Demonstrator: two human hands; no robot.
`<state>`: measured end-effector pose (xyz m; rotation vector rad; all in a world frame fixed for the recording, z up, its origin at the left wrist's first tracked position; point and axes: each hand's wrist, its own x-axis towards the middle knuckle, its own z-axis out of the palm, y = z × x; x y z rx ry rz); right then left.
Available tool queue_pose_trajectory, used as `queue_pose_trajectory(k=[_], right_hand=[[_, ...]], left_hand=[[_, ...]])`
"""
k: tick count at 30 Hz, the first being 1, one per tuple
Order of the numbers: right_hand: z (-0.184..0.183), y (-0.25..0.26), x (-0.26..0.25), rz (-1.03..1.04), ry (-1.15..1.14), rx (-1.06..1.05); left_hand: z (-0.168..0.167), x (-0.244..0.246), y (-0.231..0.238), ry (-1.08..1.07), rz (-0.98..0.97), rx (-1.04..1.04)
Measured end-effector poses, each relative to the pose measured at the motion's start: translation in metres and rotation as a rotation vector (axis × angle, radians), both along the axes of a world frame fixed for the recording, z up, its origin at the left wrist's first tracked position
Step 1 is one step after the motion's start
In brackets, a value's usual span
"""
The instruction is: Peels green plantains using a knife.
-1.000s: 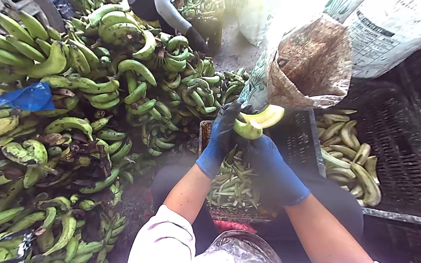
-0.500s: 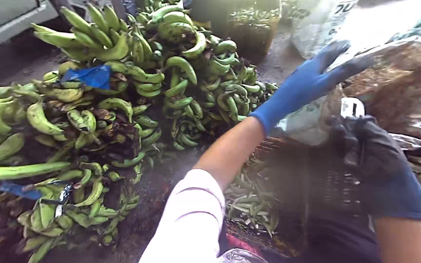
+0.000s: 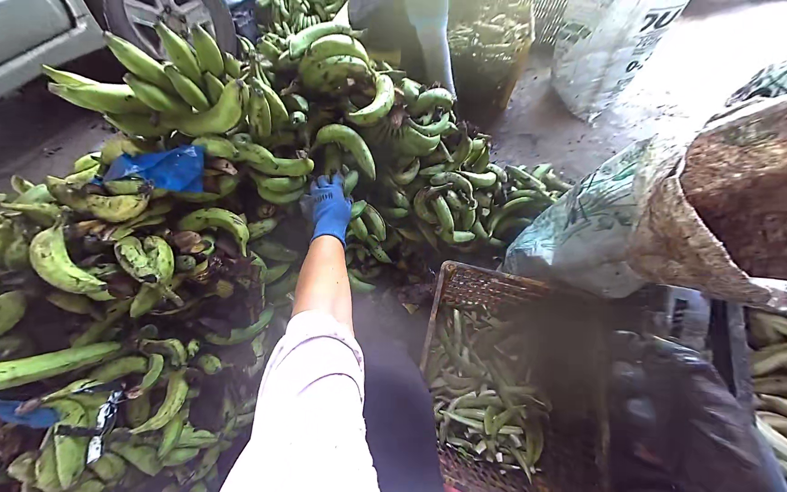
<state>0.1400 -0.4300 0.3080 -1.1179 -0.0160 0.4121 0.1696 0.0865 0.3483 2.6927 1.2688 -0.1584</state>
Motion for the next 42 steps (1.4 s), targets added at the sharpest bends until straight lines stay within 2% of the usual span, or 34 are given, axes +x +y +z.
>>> queue_pose_trajectory(k=[2, 4, 6, 9, 12, 14, 17, 18, 20, 21, 23, 25, 26, 27, 30, 32, 34, 36, 38, 42], right_hand=[[-0.010, -0.004, 0.000, 0.004, 0.062, -0.081], [-0.014, -0.009, 0.004, 0.045, 0.058, -0.028], [0.011, 0.010, -0.011, -0.048, 0.078, 0.035], [0.042, 0.028, -0.027, -0.158, 0.006, -0.082], [0.017, -0.005, -0.008, 0.019, -0.106, -0.002], [0.014, -0.014, -0.004, 0.016, -0.127, 0.036], [0.027, -0.021, -0.008, -0.050, -0.153, 0.009], [0.029, -0.027, -0.006, -0.057, -0.174, -0.025], [0.023, -0.041, 0.001, -0.046, -0.227, -0.019], [0.016, -0.048, 0.007, -0.056, -0.242, 0.002], [0.006, -0.058, 0.014, -0.160, -0.243, -0.016], [0.005, -0.062, 0.011, -0.252, -0.218, -0.068], [0.000, -0.069, 0.016, -0.230, -0.223, -0.067], [0.003, -0.068, 0.015, -0.232, -0.228, -0.087], [0.015, -0.037, -0.027, -0.270, -0.293, -0.178], [0.002, -0.010, -0.047, -0.219, -0.271, -0.088], [-0.021, 0.019, -0.064, -0.243, -0.238, -0.109], [-0.036, 0.040, -0.076, -0.249, -0.164, -0.273], [-0.031, 0.052, -0.079, -0.190, -0.163, -0.454], [-0.007, 0.063, -0.072, -0.089, -0.288, -0.544]], left_hand=[[-0.037, -0.011, 0.015, -0.137, -0.012, 0.137], [-0.035, -0.035, 0.021, -0.233, 0.027, 0.061], [-0.021, -0.063, 0.029, -0.503, 0.053, -0.113], [0.028, -0.088, 0.006, -0.875, -0.017, -0.352], [0.094, -0.090, -0.043, -1.069, -0.176, -0.586], [0.132, -0.090, -0.065, -1.198, -0.317, -0.703], [0.158, -0.091, -0.092, -1.414, -0.486, -0.952], [0.155, -0.092, -0.110, -1.439, -0.503, -1.001], [0.126, -0.100, -0.165, -1.358, -0.476, -1.090], [0.103, -0.109, -0.201, -1.233, -0.411, -1.125], [0.031, -0.103, -0.249, -0.856, -0.473, -1.183], [-0.041, -0.075, -0.274, -0.492, -0.637, -0.901], [-0.060, -0.065, -0.284, -0.452, -0.667, -0.840], [-0.066, -0.058, -0.292, -0.513, -0.670, -0.881], [-0.052, -0.065, -0.304, -0.770, -0.703, -1.172], [-0.050, -0.072, -0.290, -0.829, -0.721, -1.286], [-0.039, -0.076, -0.282, -0.844, -0.626, -1.309], [-0.031, -0.078, -0.278, -0.882, -0.555, -1.313], [-0.027, -0.080, -0.276, -0.933, -0.551, -1.311], [-0.018, -0.088, -0.282, -0.996, -0.584, -1.308]])
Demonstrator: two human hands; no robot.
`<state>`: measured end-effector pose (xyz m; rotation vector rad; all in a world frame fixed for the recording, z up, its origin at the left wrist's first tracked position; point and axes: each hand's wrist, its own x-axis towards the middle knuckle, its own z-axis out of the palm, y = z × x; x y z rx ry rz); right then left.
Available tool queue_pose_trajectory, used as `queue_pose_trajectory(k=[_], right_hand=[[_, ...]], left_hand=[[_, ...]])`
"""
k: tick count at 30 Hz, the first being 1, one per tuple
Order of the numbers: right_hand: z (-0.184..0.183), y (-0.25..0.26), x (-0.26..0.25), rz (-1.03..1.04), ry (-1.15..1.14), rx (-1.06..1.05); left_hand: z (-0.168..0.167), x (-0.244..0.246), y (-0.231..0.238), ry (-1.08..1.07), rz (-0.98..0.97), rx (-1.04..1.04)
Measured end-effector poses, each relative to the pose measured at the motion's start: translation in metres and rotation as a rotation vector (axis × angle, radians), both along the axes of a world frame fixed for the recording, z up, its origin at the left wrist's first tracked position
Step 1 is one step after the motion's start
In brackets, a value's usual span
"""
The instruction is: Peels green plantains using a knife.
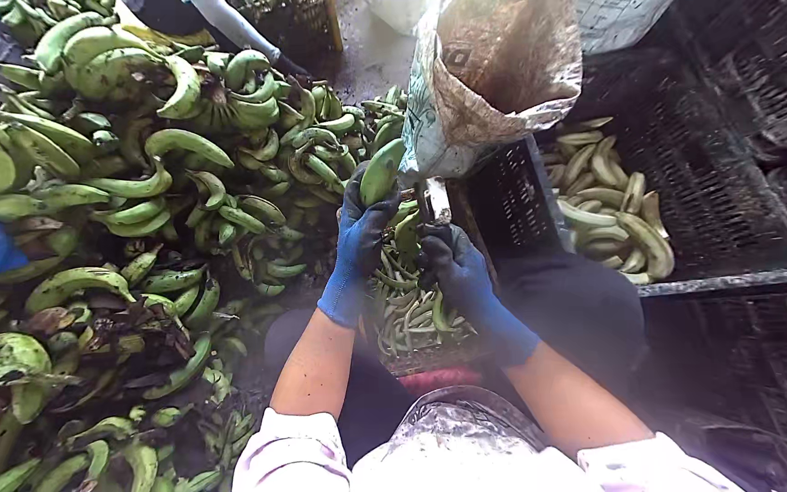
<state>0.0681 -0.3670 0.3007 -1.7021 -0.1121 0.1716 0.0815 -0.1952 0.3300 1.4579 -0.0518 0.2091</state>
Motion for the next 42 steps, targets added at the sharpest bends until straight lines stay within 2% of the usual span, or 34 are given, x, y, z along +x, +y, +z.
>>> queue_pose_trajectory(k=[4, 8, 10, 12, 14, 17, 19, 22, 23, 25, 27, 29, 32, 34, 36, 38, 40, 42], right_hand=[[0.011, 0.009, 0.004, 0.010, 0.030, -0.008], [0.007, 0.011, 0.002, 0.008, -0.009, -0.113], [-0.013, 0.006, -0.005, 0.186, 0.213, -0.115], [-0.037, -0.006, -0.015, 0.399, 0.504, -0.071], [-0.027, -0.019, 0.000, 0.427, 0.569, 0.061], [0.031, -0.040, 0.036, 0.299, 0.360, 0.214], [0.064, -0.048, 0.063, 0.189, 0.018, 0.005], [0.059, -0.060, 0.094, 0.099, -0.675, -0.523], [0.052, -0.062, 0.094, 0.092, -0.803, -0.615], [0.036, -0.061, 0.079, 0.074, -0.928, -0.623], [0.033, -0.054, 0.065, 0.096, -0.922, -0.608], [0.036, -0.048, 0.071, -0.002, -0.853, -0.625], [0.041, -0.050, 0.107, -0.374, -0.816, -0.640], [0.045, -0.057, 0.125, -0.502, -0.835, -0.544], [0.047, -0.054, 0.112, -0.349, -0.835, -0.519], [0.039, -0.045, 0.087, -0.103, -0.816, -0.492], [0.033, -0.039, 0.063, 0.078, -0.747, -0.426], [0.033, -0.042, 0.055, 0.209, -0.624, -0.347]], left_hand=[[0.007, -0.002, -0.007, -0.065, 0.006, 0.001], [0.016, -0.004, -0.011, -0.109, 0.001, -0.040], [0.017, -0.003, -0.010, -0.107, -0.020, -0.192], [0.019, 0.006, 0.000, -0.114, -0.123, -0.488], [0.033, 0.017, 0.018, -0.083, -0.183, -0.588], [0.039, 0.008, 0.027, 0.081, -0.199, -0.509], [0.046, 0.015, 0.022, 0.136, -0.257, -0.521], [0.048, 0.027, 0.011, 0.195, -0.269, -0.528], [0.047, 0.031, 0.008, 0.198, -0.242, -0.502], [0.041, 0.040, 0.005, 0.188, -0.175, -0.470], [0.036, 0.042, -0.001, 0.167, -0.146, -0.389], [0.031, 0.036, -0.015, 0.099, -0.197, -0.311], [0.021, 0.031, -0.033, 0.075, -0.245, -0.558], [0.020, 0.033, -0.026, 0.098, -0.252, -0.664], [0.022, 0.036, -0.014, 0.133, -0.164, -0.597], [0.026, 0.040, -0.011, 0.118, -0.004, -0.401], [0.028, 0.038, -0.007, 0.030, 0.050, -0.190], [0.030, 0.035, -0.006, -0.057, 0.033, -0.154]])
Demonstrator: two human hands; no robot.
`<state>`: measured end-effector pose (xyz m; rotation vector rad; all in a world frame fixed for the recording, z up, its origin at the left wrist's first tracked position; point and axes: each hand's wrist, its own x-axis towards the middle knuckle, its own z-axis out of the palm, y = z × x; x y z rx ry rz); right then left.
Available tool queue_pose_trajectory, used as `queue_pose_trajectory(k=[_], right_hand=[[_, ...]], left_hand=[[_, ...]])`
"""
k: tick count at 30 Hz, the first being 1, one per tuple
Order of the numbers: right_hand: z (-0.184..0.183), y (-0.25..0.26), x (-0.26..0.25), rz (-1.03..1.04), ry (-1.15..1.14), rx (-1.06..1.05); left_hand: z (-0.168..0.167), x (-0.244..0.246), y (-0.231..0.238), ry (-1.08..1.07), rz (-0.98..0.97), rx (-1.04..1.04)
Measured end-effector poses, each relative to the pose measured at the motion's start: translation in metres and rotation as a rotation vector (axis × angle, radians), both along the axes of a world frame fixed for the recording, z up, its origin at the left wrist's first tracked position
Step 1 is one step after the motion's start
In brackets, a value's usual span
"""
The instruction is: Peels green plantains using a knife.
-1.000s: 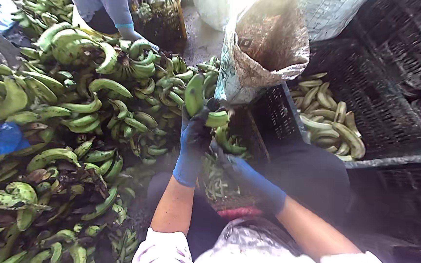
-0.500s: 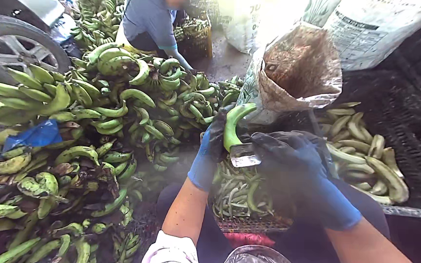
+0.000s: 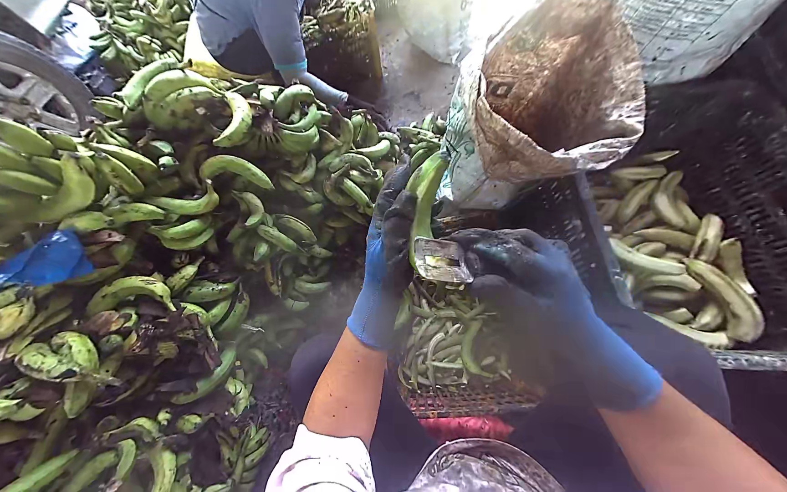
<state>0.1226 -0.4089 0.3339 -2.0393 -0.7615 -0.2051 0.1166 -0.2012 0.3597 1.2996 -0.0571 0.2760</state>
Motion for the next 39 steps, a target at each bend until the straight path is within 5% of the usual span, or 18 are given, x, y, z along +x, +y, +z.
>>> queue_pose_trajectory(k=[3, 10, 14, 18, 22, 24, 26, 29, 31, 33, 37, 39], right_hand=[[-0.003, 0.001, 0.013, 0.035, 0.098, 0.050], [0.002, -0.003, 0.066, -0.459, -0.391, 0.019], [0.013, -0.016, 0.065, -0.346, -0.339, 0.119], [-0.001, 0.011, 0.032, -0.237, -0.059, -0.008], [0.001, 0.019, -0.007, -0.112, -0.150, -0.057], [0.000, 0.018, -0.009, -0.068, -0.186, -0.023], [0.002, 0.011, 0.009, -0.092, -0.222, -0.032], [0.007, -0.004, 0.048, -0.310, -0.272, -0.112], [0.003, -0.007, 0.059, -0.444, -0.244, -0.102], [0.005, 0.001, 0.048, -0.453, -0.165, -0.100], [-0.004, 0.024, 0.002, -0.329, -0.346, -0.049], [-0.005, 0.022, 0.002, -0.280, -0.398, -0.026]], left_hand=[[-0.002, -0.002, -0.008, -0.008, -0.049, -0.080], [-0.021, -0.031, -0.017, 0.322, -0.319, -0.444], [-0.021, -0.028, 0.007, 0.325, -0.371, -0.558], [-0.002, -0.021, 0.007, 0.242, -0.069, -0.240], [-0.002, -0.012, 0.004, -0.144, 0.226, 0.177], [-0.006, -0.003, 0.000, -0.309, 0.284, 0.192], [-0.012, -0.010, -0.008, -0.227, 0.160, 0.120], [-0.021, -0.016, 0.004, 0.222, -0.380, -0.012], [-0.014, -0.018, 0.005, 0.359, -0.449, -0.012], [-0.012, -0.014, 0.003, 0.301, -0.292, -0.073], [0.002, 0.002, -0.022, -0.101, 0.331, -0.188], [0.004, 0.003, -0.027, -0.202, 0.407, -0.231]])
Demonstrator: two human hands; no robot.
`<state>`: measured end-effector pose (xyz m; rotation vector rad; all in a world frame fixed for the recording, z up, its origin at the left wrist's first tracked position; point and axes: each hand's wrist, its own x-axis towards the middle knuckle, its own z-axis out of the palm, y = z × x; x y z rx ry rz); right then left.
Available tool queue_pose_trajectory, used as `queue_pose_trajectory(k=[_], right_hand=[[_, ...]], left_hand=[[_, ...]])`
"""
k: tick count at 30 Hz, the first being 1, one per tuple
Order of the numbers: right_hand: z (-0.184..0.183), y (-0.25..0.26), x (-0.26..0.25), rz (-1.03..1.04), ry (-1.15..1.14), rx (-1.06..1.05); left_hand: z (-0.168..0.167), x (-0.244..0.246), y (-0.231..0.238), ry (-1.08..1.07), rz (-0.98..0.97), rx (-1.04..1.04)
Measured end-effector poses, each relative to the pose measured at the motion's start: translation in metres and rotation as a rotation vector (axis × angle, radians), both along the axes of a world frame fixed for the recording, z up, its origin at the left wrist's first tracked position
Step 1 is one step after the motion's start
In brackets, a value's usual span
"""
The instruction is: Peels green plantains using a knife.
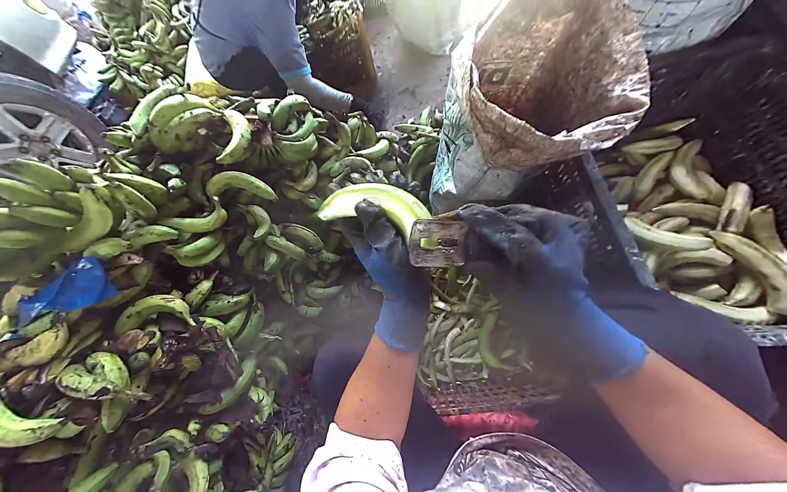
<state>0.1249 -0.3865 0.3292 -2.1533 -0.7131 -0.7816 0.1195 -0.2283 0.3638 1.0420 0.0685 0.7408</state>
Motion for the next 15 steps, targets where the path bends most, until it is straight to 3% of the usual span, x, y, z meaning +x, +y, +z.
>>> queue_pose_trajectory(k=[2, 5, 9, 12, 15], right_hand=[[0.005, -0.005, 0.015, 0.040, 0.028, -0.001], [0.007, -0.018, 0.039, 0.078, 0.055, -0.019], [0.006, -0.030, 0.057, 0.182, 0.093, -0.097], [0.002, -0.038, 0.070, -0.061, 0.383, -0.065], [0.005, -0.033, 0.064, -0.194, 0.403, 0.025]], left_hand=[[-0.007, -0.006, 0.006, -0.004, -0.246, -0.013], [-0.014, -0.018, 0.034, 0.221, -0.744, 0.135], [-0.017, -0.020, 0.067, 0.374, -1.063, 0.317], [-0.017, -0.024, 0.068, 0.424, -1.127, 0.363], [-0.018, -0.023, 0.056, 0.428, -0.912, 0.308]])
